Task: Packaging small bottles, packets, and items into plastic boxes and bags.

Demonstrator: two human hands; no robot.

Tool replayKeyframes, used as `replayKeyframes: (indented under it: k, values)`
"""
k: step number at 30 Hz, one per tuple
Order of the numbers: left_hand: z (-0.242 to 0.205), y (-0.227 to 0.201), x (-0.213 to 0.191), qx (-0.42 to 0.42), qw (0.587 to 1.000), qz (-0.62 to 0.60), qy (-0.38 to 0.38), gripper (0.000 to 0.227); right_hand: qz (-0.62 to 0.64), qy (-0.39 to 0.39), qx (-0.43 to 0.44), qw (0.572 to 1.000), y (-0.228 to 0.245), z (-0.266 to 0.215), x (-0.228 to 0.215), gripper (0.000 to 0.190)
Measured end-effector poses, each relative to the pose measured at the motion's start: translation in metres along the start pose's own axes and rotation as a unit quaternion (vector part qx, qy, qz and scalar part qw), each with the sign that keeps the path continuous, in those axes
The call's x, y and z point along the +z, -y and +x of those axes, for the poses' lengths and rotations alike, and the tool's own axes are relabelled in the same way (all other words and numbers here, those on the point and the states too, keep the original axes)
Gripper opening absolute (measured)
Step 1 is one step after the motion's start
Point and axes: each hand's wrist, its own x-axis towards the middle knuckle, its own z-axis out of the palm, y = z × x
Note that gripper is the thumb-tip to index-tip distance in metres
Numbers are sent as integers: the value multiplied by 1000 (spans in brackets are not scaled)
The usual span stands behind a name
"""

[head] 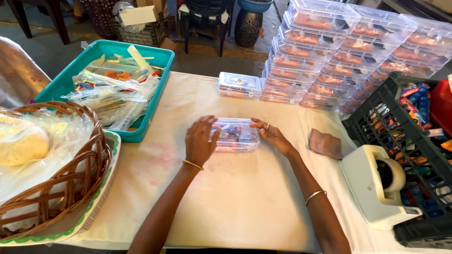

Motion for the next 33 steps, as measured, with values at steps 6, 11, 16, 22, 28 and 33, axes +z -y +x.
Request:
replayKeyframes:
  k: [6,11,16,22,28,33]
  values:
    - [-16,32,20,-135,989,-7,59,50,12,8,13,1000,6,-1,3,50]
    - [-23,48,34,-186,976,-19,110,59,-2,4,24,1000,3,0,2,52]
    - [-44,77,63,-182,968,36,172,63,-8,-6,30,999,1,0,4,61]
    - [-48,75,68,-193,965,13,176,64,19,-2,32,999,-7,3,2,62]
    - [-42,72,62,-171,967,-29,186,68,54,-9,39,998,-11,1,2,63]
    - [-23,44,46,-397,771,-453,209,100,141,-26,-28,989,-20,-4,-1,65]
